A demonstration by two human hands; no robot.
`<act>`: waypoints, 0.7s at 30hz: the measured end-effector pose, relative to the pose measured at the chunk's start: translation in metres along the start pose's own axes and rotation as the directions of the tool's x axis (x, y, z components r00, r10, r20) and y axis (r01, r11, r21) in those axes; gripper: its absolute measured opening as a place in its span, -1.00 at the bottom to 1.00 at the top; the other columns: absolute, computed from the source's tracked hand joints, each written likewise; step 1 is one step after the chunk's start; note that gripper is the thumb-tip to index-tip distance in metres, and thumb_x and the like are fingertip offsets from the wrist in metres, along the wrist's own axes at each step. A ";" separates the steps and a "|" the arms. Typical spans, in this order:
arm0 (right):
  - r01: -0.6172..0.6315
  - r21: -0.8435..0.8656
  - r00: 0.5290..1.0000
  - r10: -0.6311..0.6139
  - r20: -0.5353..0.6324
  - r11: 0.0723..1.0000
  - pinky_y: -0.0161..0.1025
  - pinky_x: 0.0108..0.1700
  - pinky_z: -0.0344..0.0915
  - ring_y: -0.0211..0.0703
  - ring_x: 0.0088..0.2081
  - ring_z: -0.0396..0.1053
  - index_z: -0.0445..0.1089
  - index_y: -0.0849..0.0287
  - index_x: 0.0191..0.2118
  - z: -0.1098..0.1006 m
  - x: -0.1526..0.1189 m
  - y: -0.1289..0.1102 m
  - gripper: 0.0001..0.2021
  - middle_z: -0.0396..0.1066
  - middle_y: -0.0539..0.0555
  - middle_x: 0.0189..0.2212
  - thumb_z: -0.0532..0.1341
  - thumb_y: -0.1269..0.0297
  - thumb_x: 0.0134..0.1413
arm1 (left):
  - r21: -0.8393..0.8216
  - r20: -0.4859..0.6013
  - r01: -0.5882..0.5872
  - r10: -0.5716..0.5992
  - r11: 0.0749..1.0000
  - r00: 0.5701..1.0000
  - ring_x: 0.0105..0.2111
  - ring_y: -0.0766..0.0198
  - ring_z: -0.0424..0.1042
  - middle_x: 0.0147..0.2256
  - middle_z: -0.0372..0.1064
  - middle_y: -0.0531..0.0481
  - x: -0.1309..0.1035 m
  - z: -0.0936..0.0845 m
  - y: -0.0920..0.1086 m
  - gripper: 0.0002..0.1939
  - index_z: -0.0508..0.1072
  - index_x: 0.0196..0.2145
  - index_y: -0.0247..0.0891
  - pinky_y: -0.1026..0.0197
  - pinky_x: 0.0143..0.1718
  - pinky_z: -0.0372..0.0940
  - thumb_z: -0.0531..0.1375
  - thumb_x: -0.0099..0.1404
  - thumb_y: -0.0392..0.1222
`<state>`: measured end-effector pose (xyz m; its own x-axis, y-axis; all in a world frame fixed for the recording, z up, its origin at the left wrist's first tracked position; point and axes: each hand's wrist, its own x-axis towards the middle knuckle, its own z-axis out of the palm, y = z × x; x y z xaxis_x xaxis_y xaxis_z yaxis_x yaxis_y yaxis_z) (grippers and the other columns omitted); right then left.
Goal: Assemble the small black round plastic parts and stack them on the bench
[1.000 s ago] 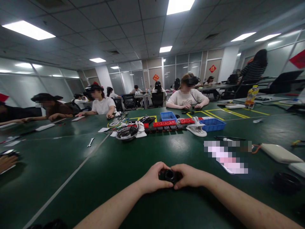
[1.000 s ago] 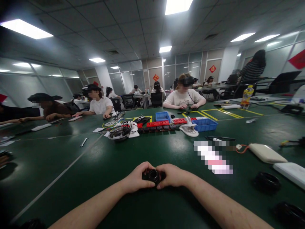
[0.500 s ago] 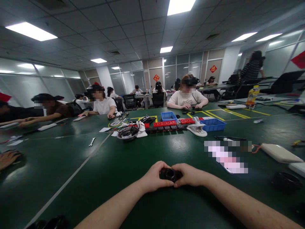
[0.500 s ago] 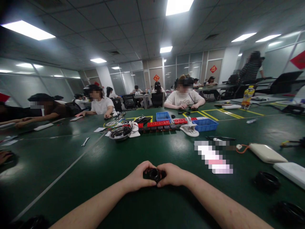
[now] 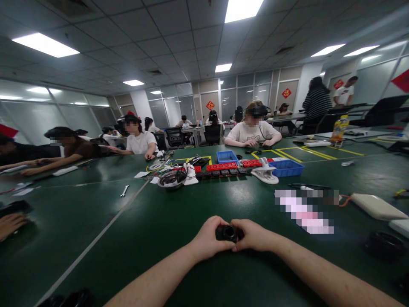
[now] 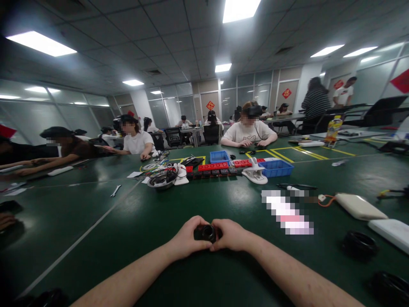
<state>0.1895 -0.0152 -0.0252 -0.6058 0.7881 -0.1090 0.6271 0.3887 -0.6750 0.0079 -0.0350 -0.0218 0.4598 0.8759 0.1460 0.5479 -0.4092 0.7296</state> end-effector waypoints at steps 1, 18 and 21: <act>-0.009 -0.012 1.000 0.008 -0.013 1.000 -0.42 -0.52 0.04 -0.29 -0.47 0.22 0.22 0.19 -0.40 0.001 0.000 0.001 -0.67 0.29 -0.07 -0.50 0.30 0.21 -0.37 | 0.004 -0.014 0.008 -0.008 1.000 1.000 -0.30 0.24 0.21 -0.33 0.20 0.03 0.000 0.001 0.000 -0.61 0.29 -0.34 -0.24 0.25 -0.32 0.13 0.27 -0.14 -0.06; -0.251 -0.306 0.932 0.143 -0.333 0.918 -0.32 -0.47 0.09 -0.10 -0.40 0.33 0.27 0.16 -0.40 0.023 0.007 -0.020 -0.71 0.38 0.06 -0.44 0.14 0.03 -0.21 | 0.085 -0.280 0.098 -0.070 0.992 0.957 -0.31 0.24 0.22 -0.37 0.23 0.04 0.005 0.013 -0.007 -0.71 0.29 -0.37 -0.24 0.22 -0.29 0.11 0.24 -0.09 -0.14; -0.165 -0.224 0.964 0.109 -0.243 0.960 -0.34 -0.49 0.10 -0.13 -0.42 0.31 0.28 0.16 -0.34 0.012 0.002 -0.012 -0.60 0.36 0.04 -0.43 0.21 -0.01 -0.32 | 0.056 -0.213 0.046 -0.033 0.997 0.977 -0.30 0.24 0.23 -0.35 0.22 0.03 0.005 0.008 -0.009 -0.69 0.30 -0.34 -0.24 0.24 -0.29 0.12 0.24 -0.07 -0.14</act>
<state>0.1747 -0.0239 -0.0260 -0.3966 0.9180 -0.0016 0.8122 0.3501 -0.4666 0.0107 -0.0292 -0.0325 0.2823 0.9233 0.2604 0.6069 -0.3821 0.6969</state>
